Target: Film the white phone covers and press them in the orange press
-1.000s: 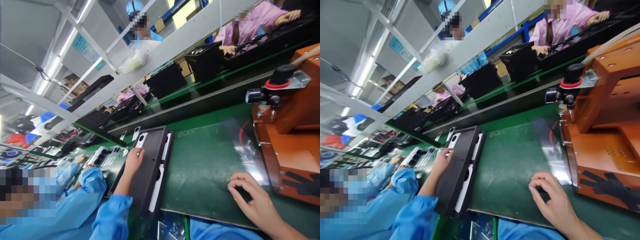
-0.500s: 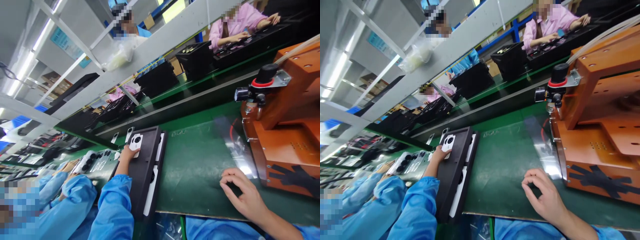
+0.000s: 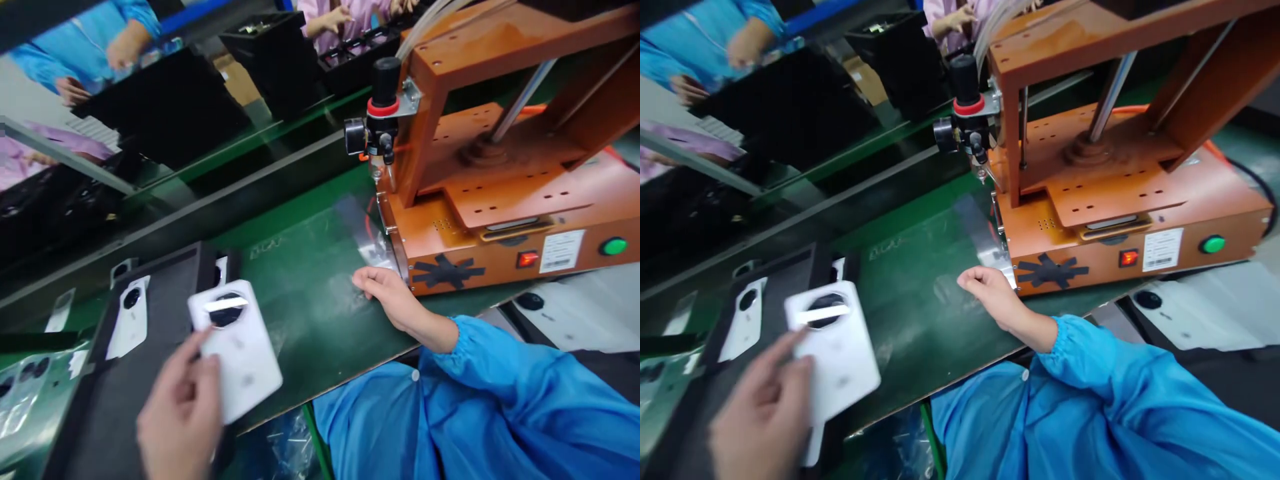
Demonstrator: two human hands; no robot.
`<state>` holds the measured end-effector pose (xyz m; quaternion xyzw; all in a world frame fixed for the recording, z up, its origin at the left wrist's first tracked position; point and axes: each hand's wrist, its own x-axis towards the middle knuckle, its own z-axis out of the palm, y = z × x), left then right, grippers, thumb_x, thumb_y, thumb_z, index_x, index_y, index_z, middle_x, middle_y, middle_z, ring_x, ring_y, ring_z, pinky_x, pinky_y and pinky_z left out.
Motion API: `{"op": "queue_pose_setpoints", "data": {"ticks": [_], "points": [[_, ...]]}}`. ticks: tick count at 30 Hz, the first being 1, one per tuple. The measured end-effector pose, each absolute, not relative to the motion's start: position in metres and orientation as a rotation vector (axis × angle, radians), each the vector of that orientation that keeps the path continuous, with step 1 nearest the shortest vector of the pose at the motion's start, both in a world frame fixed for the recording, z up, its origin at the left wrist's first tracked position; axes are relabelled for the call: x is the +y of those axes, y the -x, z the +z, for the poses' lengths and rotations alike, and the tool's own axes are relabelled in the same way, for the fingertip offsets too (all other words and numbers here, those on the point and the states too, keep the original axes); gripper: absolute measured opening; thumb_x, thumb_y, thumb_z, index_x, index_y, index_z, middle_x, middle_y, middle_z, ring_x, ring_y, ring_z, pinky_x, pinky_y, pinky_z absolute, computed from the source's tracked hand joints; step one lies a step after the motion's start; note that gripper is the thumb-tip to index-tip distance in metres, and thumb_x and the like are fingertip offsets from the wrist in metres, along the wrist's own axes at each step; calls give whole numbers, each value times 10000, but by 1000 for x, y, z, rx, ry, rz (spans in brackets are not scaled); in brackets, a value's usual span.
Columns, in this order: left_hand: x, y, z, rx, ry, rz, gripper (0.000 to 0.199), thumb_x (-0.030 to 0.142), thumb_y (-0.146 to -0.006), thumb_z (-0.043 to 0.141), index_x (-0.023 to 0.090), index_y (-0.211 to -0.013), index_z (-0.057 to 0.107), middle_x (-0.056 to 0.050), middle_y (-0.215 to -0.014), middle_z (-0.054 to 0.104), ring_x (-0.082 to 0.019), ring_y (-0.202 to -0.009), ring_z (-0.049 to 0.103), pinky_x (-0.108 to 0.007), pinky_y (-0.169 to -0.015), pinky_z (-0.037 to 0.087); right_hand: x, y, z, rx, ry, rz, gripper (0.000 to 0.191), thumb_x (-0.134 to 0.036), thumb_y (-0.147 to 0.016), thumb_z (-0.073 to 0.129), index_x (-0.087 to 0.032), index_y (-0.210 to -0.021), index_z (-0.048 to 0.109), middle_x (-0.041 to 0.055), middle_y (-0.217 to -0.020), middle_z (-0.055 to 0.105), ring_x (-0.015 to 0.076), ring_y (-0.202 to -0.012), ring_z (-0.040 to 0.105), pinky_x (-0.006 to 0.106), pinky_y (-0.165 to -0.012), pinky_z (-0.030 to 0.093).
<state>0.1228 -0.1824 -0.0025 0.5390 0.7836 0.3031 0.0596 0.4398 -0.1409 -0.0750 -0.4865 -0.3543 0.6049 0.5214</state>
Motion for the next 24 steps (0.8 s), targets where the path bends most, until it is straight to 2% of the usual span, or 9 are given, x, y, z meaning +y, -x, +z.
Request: {"op": "queue_pose_setpoints", "data": {"ticks": [2, 5, 10, 12, 14, 17, 19, 21, 24], "points": [[-208, -169, -39, 2071, -1648, 987, 359, 456, -892, 590, 229, -1108, 768, 29, -631, 681, -80, -402, 470, -181, -373, 346, -142, -444, -70, -867, 1162, 1428, 317, -477, -790, 736, -169, -810, 662, -24, -727, 554, 106, -660, 422, 259, -634, 343], [-224, -227, -87, 1800, -1666, 972, 348, 390, -972, 498, 183, -1080, 755, -51, -854, 767, -122, -558, 625, -208, -483, 449, -144, -450, -65, -990, 1164, 1360, 299, -471, -814, 719, -181, -802, 646, -10, -764, 583, 121, -703, 482, 277, -696, 398], [-228, -266, -110, 1851, -1931, 643, 353, 326, -1006, 481, 205, -1297, 641, 37, -630, 653, -114, -504, 583, -224, -514, 375, -136, -456, -70, -1386, 1295, 1058, 204, -370, -891, 648, -195, -787, 657, 41, -954, 639, 171, -881, 584, 319, -812, 454], [-231, -263, -108, 1923, -2031, 538, 459, 368, -994, 535, 181, -1414, 534, 61, -600, 606, -120, -494, 570, -236, -503, 340, -133, -454, -76, -1500, 1337, 971, 165, -311, -906, 635, -197, -790, 667, 45, -995, 640, 174, -918, 592, 330, -849, 459], [-236, -257, -107, 1937, -2156, 596, 559, 414, -970, 589, 137, -1445, 487, 40, -641, 616, -138, -541, 585, -252, -538, 373, -131, -450, -79, -1572, 1348, 941, 134, -263, -912, 627, -199, -805, 678, 44, -1006, 633, 176, -950, 596, 345, -900, 457], [-249, -250, -112, 1726, -2452, 761, 570, 495, -891, 686, 146, -1332, 597, -118, -987, 725, -249, -891, 672, -358, -792, 477, -129, -443, -79, -1670, 1321, 967, 111, -219, -914, 628, -194, -823, 688, 45, -1002, 623, 182, -996, 596, 359, -951, 446], [-257, -251, -119, 1612, -2577, 730, 567, 517, -851, 731, 192, -1305, 638, -169, -1280, 679, -334, -1147, 617, -453, -940, 423, -128, -438, -76, -1755, 1332, 992, 111, -210, -915, 639, -192, -817, 689, 46, -1010, 626, 186, -1008, 590, 366, -955, 437], [-262, -254, -125, 1642, -2605, 674, 537, 473, -863, 738, 235, -1333, 634, -140, -1390, 640, -346, -1233, 576, -476, -967, 371, -127, -434, -73, -1861, 1381, 1005, 112, -210, -915, 652, -194, -814, 696, 44, -1024, 633, 194, -1015, 578, 383, -961, 418], [-262, -256, -130, 1666, -2602, 695, 485, 408, -884, 729, 247, -1333, 642, -113, -1380, 659, -322, -1215, 591, -468, -953, 352, -126, -429, -72, -1994, 1455, 1010, 108, -190, -906, 665, -199, -805, 701, 33, -1021, 643, 197, -1006, 558, 410, -975, 380]]}}
